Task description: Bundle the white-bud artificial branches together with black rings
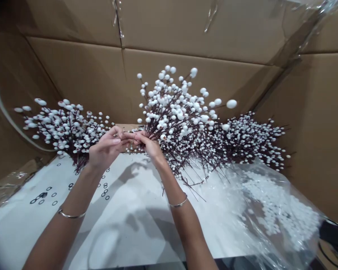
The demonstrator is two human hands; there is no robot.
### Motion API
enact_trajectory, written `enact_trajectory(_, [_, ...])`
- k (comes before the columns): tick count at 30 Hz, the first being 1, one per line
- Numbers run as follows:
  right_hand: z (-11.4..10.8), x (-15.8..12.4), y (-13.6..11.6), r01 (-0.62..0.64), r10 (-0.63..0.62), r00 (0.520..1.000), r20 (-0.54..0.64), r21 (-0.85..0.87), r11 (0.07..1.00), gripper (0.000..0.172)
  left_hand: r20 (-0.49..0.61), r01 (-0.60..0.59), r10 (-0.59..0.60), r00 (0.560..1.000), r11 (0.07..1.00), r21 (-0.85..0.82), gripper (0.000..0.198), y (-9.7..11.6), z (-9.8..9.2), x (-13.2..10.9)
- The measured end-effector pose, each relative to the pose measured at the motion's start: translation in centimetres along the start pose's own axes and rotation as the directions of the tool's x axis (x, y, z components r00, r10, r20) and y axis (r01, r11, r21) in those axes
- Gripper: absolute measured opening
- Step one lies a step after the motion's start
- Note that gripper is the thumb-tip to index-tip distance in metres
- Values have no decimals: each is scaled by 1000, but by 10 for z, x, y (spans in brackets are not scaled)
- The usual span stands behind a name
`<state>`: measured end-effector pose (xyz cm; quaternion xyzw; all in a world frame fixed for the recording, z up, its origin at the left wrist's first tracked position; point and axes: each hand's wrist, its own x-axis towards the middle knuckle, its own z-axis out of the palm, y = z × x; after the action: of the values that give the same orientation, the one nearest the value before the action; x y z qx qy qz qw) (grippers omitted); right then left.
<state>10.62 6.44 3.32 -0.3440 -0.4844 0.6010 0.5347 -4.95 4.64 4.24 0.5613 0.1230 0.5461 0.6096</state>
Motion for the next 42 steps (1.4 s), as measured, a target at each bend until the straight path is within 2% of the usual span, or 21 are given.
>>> enact_trajectory(3, [2,-3,-2,-1,-4,991,131,41,999,12,11,-66,66,998,998,15,8,-4,-6,1])
enact_trajectory(7, [2,-5,-3,-120,88,965,245,116,986,22,40,-141,139,989,988,58,17,-7,-8,2])
enact_trajectory(10, [2,-8,-6,-201,137,934,331,168,965,22,35,-107,106,994,994,32,25,-6,-5,2])
enact_trajectory(14, [5,-12,-8,-239,133,910,393,234,943,19,19,-48,50,999,995,-84,32,-6,-5,4])
enact_trajectory(18, [5,-12,-7,-315,202,887,416,225,922,31,-25,-27,23,999,981,-194,29,-11,-7,6])
enact_trajectory(21, [4,-10,-6,-323,193,881,432,252,912,39,-53,-13,1,999,973,-231,30,-15,-8,6])
enact_trajectory(31, [14,-13,-8,-212,108,958,265,403,890,44,13,-32,35,999,977,-211,38,-19,-9,7])
enact_trajectory(36, [17,-10,-4,-133,81,988,129,472,872,30,53,6,5,999,979,-203,43,-20,-14,7])
enact_trajectory(39, [17,-8,-2,-80,59,997,59,469,880,21,67,-16,27,997,987,-161,42,-21,-18,7])
enact_trajectory(42, [17,-7,-1,-40,45,999,-1,441,896,19,103,-43,61,993,985,-169,42,-22,-21,9])
